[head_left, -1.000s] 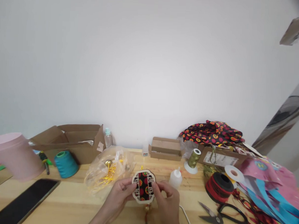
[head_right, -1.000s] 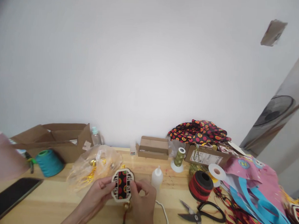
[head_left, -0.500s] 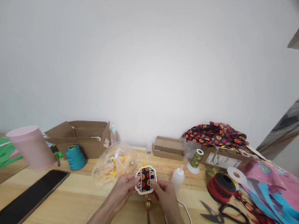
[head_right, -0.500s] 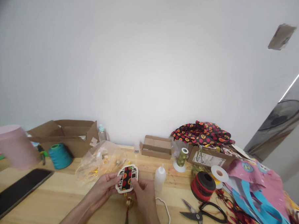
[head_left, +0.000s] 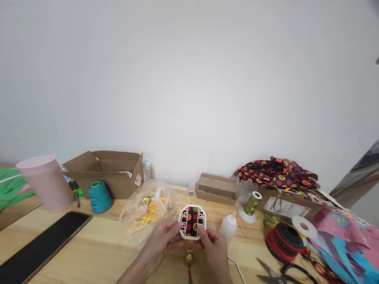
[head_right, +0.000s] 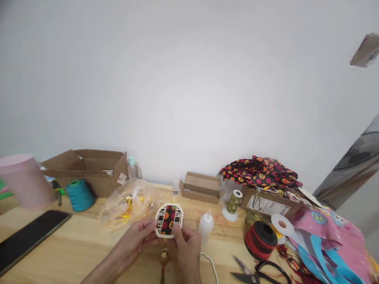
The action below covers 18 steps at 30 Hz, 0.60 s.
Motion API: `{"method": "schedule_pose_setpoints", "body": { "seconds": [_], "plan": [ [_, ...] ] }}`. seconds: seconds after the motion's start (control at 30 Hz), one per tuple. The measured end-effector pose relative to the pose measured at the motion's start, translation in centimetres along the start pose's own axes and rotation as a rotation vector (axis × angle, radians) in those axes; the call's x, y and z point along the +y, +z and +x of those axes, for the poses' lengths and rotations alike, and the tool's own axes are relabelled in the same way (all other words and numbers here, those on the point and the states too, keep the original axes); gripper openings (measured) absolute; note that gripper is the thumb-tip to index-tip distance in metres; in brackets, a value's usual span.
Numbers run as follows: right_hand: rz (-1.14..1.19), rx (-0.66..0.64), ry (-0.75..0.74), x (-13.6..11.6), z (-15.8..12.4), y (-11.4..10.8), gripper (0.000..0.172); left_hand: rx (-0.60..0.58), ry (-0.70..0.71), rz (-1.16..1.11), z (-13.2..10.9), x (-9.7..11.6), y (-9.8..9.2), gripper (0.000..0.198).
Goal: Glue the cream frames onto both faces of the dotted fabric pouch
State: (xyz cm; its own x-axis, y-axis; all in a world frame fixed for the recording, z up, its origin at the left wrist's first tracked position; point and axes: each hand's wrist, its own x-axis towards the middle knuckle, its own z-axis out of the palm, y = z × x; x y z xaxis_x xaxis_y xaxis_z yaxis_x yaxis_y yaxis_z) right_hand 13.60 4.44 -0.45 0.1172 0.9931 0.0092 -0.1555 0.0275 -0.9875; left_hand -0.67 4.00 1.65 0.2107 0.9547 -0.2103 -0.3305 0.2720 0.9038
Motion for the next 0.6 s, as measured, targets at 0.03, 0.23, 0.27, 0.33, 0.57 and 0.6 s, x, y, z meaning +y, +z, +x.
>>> {"method": "schedule_pose_setpoints", "body": {
  "seconds": [0.03,0.23,0.27,0.33,0.57,0.6],
  "plan": [
    [0.001,0.017,-0.011,0.0,0.0,0.0,0.046,0.005,-0.017,0.011,-0.1,0.0,0.1,0.037],
    [0.020,0.032,-0.040,-0.6,-0.3,0.5,0.042,0.050,-0.031,0.071,0.2,-0.3,-0.2,0.037],
    [0.022,0.031,-0.043,-0.6,-0.3,0.5,0.043,0.059,-0.025,0.080,0.4,-0.4,-0.3,0.037],
    [0.024,0.036,-0.049,-0.6,-0.3,0.5,0.044,0.074,-0.012,0.094,0.6,-0.6,-0.4,0.037],
    [0.018,0.053,-0.064,0.7,0.0,0.3,0.043,0.061,0.013,0.101,0.3,-0.8,0.0,0.041],
    [0.017,0.050,-0.066,0.8,0.0,0.3,0.043,0.056,0.022,0.104,0.3,-0.8,0.1,0.042]
  ]
}}
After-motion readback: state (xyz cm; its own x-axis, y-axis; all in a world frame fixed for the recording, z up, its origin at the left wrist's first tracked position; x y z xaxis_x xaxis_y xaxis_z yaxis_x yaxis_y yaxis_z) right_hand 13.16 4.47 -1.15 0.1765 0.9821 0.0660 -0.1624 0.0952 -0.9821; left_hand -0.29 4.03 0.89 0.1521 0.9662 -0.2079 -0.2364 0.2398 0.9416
